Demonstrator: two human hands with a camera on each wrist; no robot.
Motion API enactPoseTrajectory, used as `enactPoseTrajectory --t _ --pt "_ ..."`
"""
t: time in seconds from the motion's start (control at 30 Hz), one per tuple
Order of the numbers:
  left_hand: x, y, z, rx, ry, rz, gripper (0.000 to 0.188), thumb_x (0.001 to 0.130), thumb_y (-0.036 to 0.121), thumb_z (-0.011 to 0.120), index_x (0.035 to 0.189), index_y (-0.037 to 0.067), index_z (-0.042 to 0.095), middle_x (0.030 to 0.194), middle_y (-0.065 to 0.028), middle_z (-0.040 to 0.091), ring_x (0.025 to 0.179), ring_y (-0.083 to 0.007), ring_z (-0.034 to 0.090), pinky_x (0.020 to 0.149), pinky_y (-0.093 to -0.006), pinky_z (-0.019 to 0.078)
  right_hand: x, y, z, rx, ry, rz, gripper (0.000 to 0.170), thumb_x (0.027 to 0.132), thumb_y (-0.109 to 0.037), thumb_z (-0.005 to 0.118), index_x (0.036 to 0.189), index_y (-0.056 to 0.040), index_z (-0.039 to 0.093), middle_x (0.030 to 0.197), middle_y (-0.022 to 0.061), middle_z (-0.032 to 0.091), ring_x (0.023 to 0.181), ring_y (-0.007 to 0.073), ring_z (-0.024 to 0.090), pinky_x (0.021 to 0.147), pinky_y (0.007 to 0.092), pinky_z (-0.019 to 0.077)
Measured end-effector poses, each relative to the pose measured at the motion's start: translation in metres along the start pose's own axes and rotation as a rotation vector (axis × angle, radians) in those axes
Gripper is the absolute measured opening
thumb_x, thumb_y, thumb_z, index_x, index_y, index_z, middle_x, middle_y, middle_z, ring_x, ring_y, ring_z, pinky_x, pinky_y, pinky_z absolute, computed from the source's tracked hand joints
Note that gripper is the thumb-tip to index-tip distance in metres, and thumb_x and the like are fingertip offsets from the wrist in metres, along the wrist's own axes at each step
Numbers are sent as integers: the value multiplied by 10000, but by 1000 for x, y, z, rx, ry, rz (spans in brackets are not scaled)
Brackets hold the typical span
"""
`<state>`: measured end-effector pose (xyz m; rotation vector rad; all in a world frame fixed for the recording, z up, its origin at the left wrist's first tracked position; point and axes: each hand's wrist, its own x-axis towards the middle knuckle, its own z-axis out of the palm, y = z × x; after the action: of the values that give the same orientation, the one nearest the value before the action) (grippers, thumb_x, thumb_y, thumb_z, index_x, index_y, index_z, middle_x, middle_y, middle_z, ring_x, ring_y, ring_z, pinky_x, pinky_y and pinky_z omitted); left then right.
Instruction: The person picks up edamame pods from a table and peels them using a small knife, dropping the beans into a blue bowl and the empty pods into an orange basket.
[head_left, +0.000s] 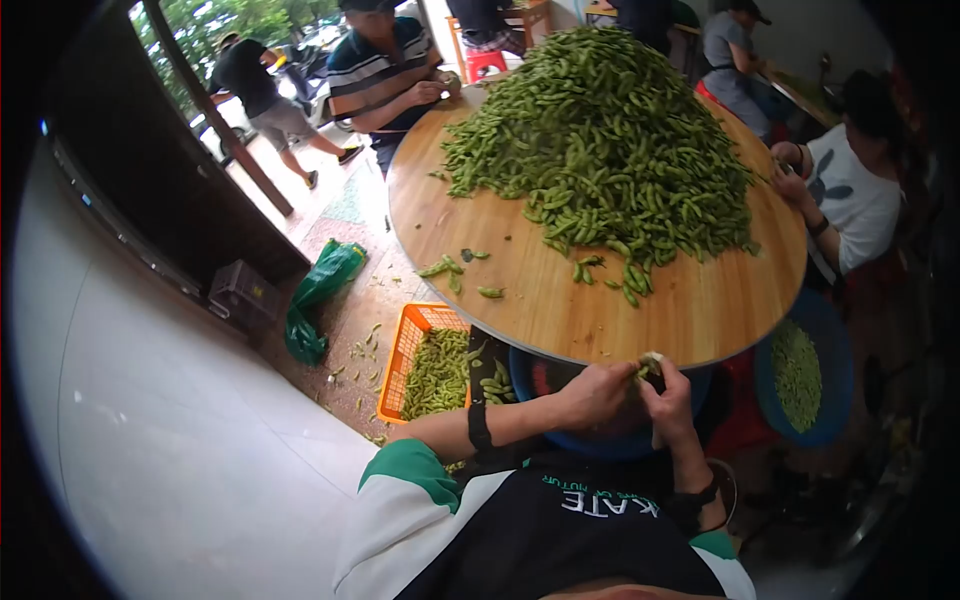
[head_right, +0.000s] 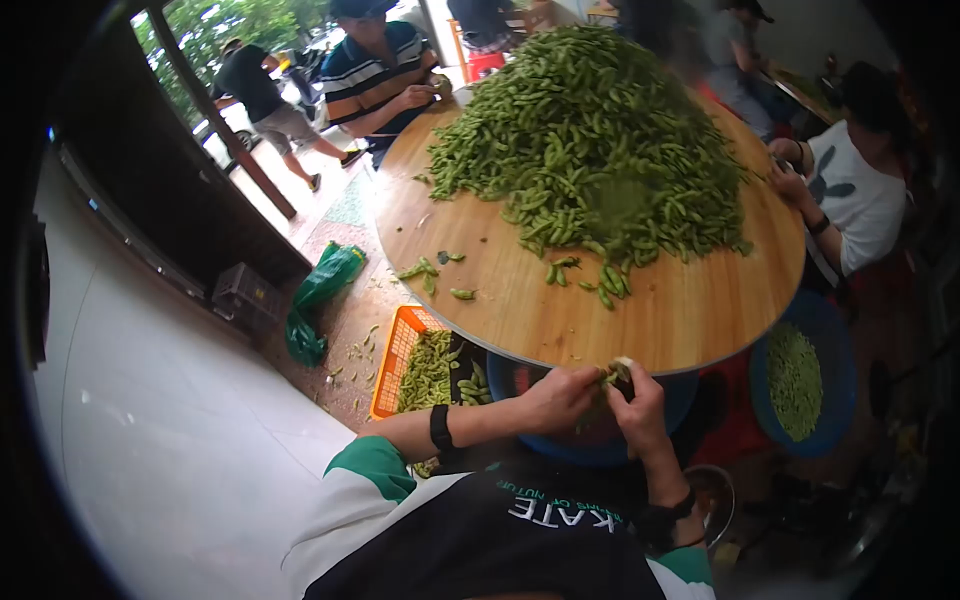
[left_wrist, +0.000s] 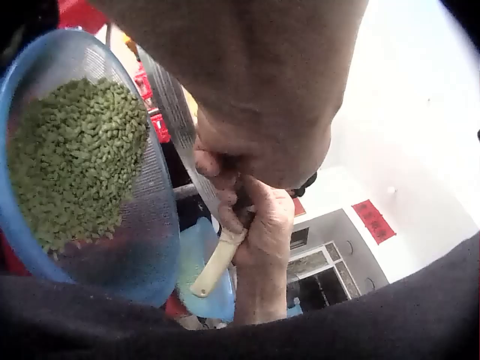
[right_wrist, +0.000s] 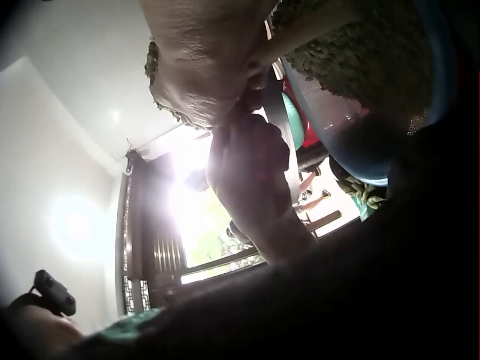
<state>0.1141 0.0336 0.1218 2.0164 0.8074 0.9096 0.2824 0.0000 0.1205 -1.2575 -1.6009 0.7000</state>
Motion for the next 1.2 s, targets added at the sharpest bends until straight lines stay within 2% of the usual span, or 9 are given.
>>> enactPoseTrajectory --t 0.27,0.57,0.67,0.9,0.97,1.03,1.13,1.17,1.2 --pt "4 4 0 -42 64 -158 187 766 113 565 878 -33 591 742 -252 596 717 -415 609 618 -428 488 -5 -1 17 -241 161 -80 252 759 12 609 999 17 535 809 213 595 753 404 616 638 426 497" --pt "-6 0 6 -180 -7 -292 165 758 85 563 875 -31 579 677 -201 582 665 -251 653 592 -367 493 -9 -2 8 -366 57 -229 268 689 1 606 943 17 524 789 215 587 706 412 603 612 445 502" --pt "-11 -3 8 -231 1 -268 141 756 66 560 859 -30 550 672 -194 559 644 -238 635 574 -367 479 -11 -6 5 -374 7 -282 290 683 -8 617 956 28 525 810 218 574 704 415 594 611 443 504" --pt "-12 -9 14 11 -23 -100 176 669 33 561 841 0 544 772 -233 540 746 -431 531 653 -435 451 -16 2 1 -416 15 -265 301 701 -24 625 984 39 542 897 236 569 774 419 580 674 442 503" --pt "-11 -11 19 61 -22 43 187 656 28 584 840 10 562 781 -214 550 760 -416 542 665 -454 455 -15 3 2 -509 81 -351 289 718 -39 622 985 35 540 898 220 559 791 391 586 678 426 509" --pt "-16 -5 22 126 -107 178 190 644 11 594 832 7 569 779 -189 558 763 -418 540 669 -472 457 -13 2 -4 -505 103 -209 269 720 -31 616 975 14 544 908 205 572 797 380 595 669 426 506" --pt "-15 -5 21 22 -37 79 206 697 -24 565 888 23 625 788 -175 604 730 -384 596 638 -432 487 -10 9 -10 -321 99 -105 244 733 -10 601 971 7 551 872 190 597 777 370 613 653 410 510" --pt "-13 -7 16 -30 16 6 238 704 -39 559 920 26 634 797 -180 616 748 -380 610 645 -410 497 -10 6 -10 -238 102 -121 198 759 20 585 954 12 558 833 157 606 719 282 617 631 346 496" --pt "-16 -21 13 -65 -60 -133 293 732 -97 505 977 -9 639 767 -109 641 725 -149 637 648 -294 514 -11 3 -10 -153 103 -141 157 784 51 569 937 16 565 794 123 614 660 195 621 610 281 482"
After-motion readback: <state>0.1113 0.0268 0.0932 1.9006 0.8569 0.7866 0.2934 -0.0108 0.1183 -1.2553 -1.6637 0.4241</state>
